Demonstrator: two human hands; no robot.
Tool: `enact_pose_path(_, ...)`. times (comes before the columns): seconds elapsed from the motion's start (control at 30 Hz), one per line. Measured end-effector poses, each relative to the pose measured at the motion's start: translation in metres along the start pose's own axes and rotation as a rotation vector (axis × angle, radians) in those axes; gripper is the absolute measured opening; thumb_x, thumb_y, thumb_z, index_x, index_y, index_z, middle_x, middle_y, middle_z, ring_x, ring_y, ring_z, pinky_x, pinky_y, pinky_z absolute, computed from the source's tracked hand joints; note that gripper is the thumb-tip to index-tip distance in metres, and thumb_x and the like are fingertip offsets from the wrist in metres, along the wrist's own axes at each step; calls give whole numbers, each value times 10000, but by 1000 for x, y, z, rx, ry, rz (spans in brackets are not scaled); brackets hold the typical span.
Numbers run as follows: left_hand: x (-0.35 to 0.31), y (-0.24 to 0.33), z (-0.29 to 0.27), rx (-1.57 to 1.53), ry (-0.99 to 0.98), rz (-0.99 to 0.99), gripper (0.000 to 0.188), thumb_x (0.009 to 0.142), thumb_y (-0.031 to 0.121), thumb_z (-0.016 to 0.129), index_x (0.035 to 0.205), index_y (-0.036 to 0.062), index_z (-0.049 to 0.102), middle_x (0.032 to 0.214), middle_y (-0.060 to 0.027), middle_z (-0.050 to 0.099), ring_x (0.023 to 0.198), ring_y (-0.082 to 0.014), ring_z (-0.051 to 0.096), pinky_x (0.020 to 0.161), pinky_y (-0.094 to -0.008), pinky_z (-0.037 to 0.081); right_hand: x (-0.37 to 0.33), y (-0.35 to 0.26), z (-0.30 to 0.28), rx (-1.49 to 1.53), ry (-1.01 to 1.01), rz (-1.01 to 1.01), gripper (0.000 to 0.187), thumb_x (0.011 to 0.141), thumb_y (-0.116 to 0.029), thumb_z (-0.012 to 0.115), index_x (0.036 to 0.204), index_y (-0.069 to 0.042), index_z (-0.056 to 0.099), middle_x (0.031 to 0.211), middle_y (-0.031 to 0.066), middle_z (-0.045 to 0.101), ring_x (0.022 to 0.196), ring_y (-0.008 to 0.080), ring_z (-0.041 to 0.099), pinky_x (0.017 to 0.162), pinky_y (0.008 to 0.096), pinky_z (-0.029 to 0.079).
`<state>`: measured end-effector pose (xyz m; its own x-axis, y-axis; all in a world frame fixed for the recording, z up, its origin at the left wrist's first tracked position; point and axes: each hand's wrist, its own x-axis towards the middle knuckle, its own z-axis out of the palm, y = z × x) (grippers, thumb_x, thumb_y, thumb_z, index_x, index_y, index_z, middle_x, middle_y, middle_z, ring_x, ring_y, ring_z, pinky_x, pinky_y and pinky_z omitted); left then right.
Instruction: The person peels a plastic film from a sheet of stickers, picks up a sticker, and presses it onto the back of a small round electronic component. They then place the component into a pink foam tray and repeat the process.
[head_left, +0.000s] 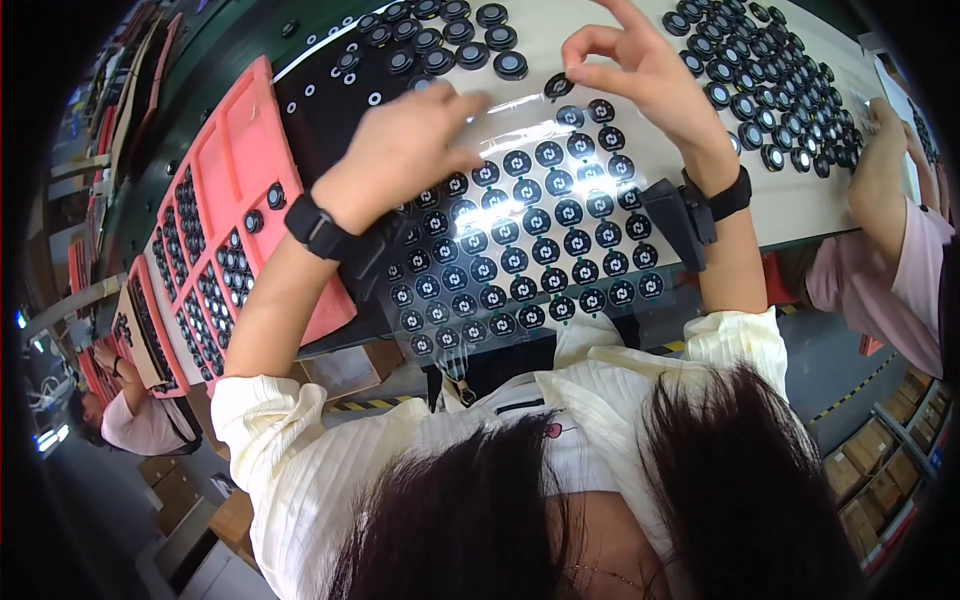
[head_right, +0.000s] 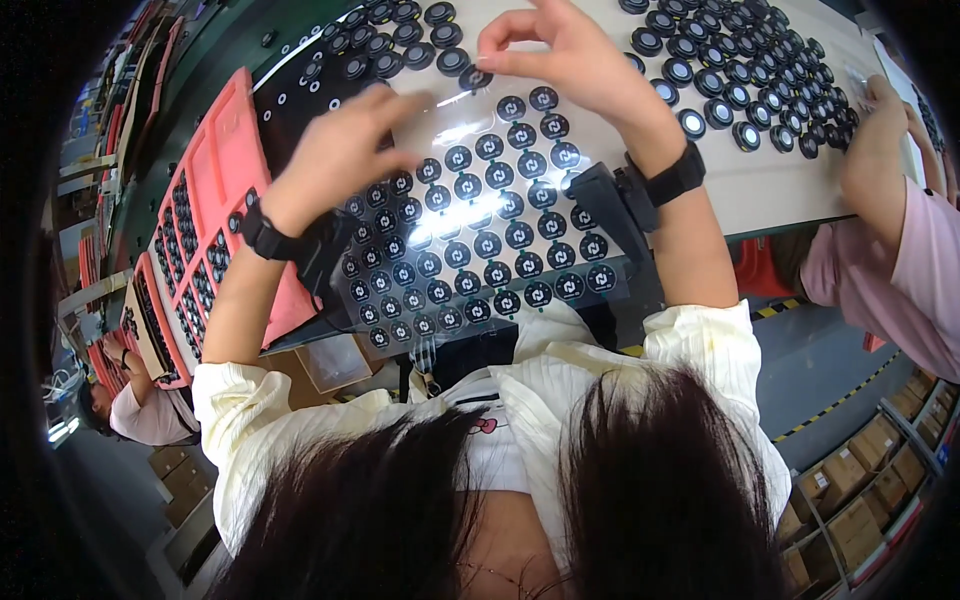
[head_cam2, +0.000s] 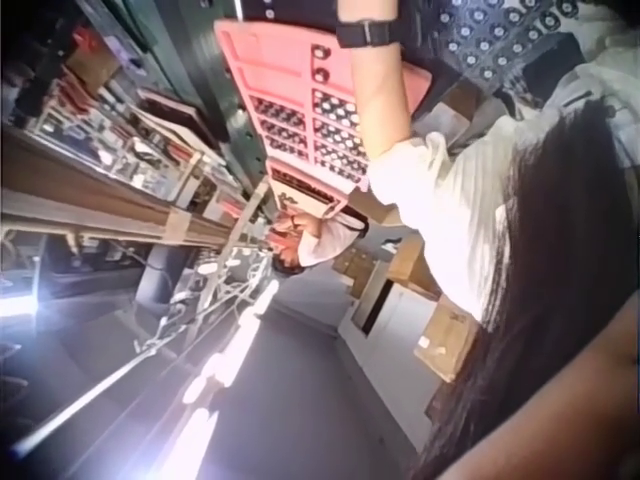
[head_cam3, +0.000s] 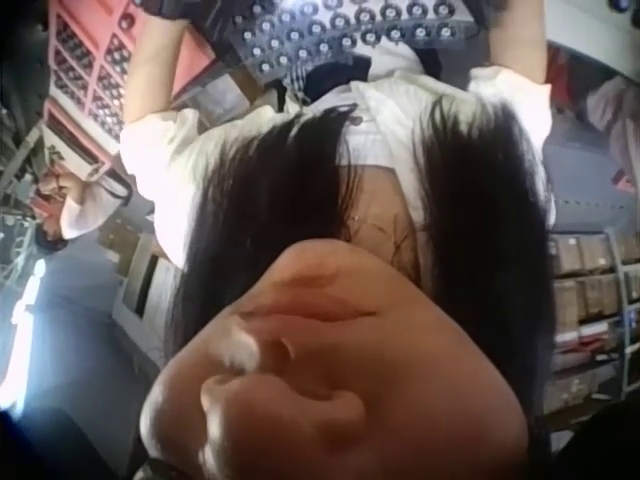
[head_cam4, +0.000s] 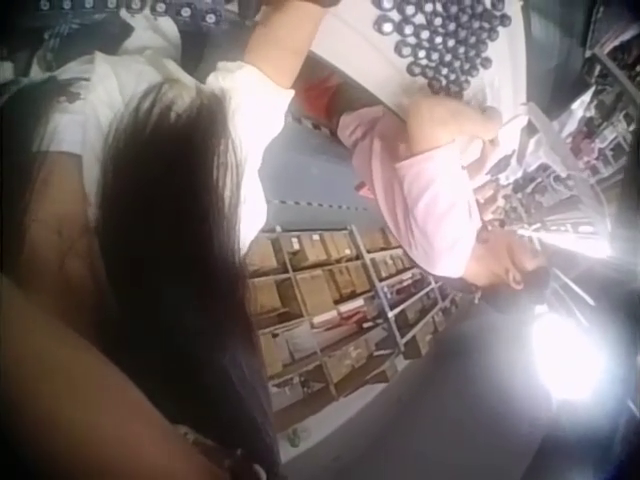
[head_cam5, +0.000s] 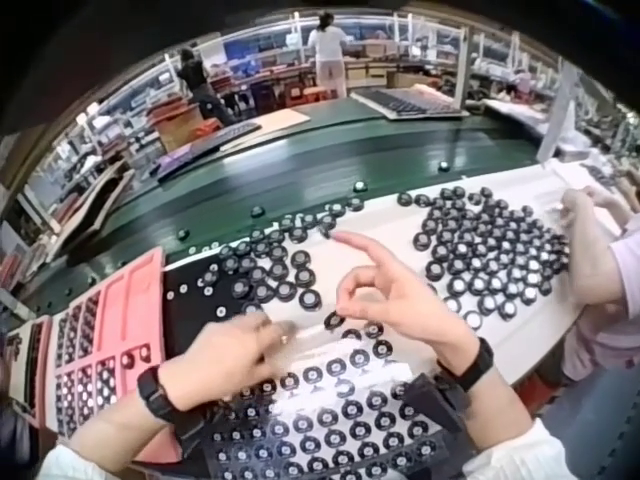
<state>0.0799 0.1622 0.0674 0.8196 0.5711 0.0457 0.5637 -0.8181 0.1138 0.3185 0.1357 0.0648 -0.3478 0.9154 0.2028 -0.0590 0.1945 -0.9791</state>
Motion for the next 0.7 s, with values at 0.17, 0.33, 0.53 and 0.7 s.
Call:
enact_pose_path(0.17,7,-15,-8,147,150,-302,424,711,365,637,958,37,528,836,-123,575,788,-285,586,650,-373,476,-3,-6,6,-76,123,26,759,705,33,644,1346,-73,251,686,-8,528,717,73,514,721,208,423)
enact_pose_path(0.33,21,-11,-1,129,-84,-534,437,727,398,624,932,27,516,776,-144,589,754,-301,595,644,-381,477,-2,-3,7,-106,174,-26,779,692,42,652,1346,-54,239,655,-11,535,702,79,523,802,244,409)
enact_pose_path(0.53,16,-34,10,-64,-23,-498,433,767,367,609,991,14,497,765,-165,601,709,-291,608,603,-366,486,0,-19,13,7,271,15,768,694,49,646,1336,-15,229,628,-2,557,708,100,543,860,279,392)
enact_pose_path(0.7,3,-33,-15,-844,-119,-671,328,833,215,564,1065,0,479,852,-145,611,774,-226,620,677,-284,504,-6,-31,20,198,324,-29,767,711,43,638,1327,32,182,637,18,577,749,128,568,897,296,381)
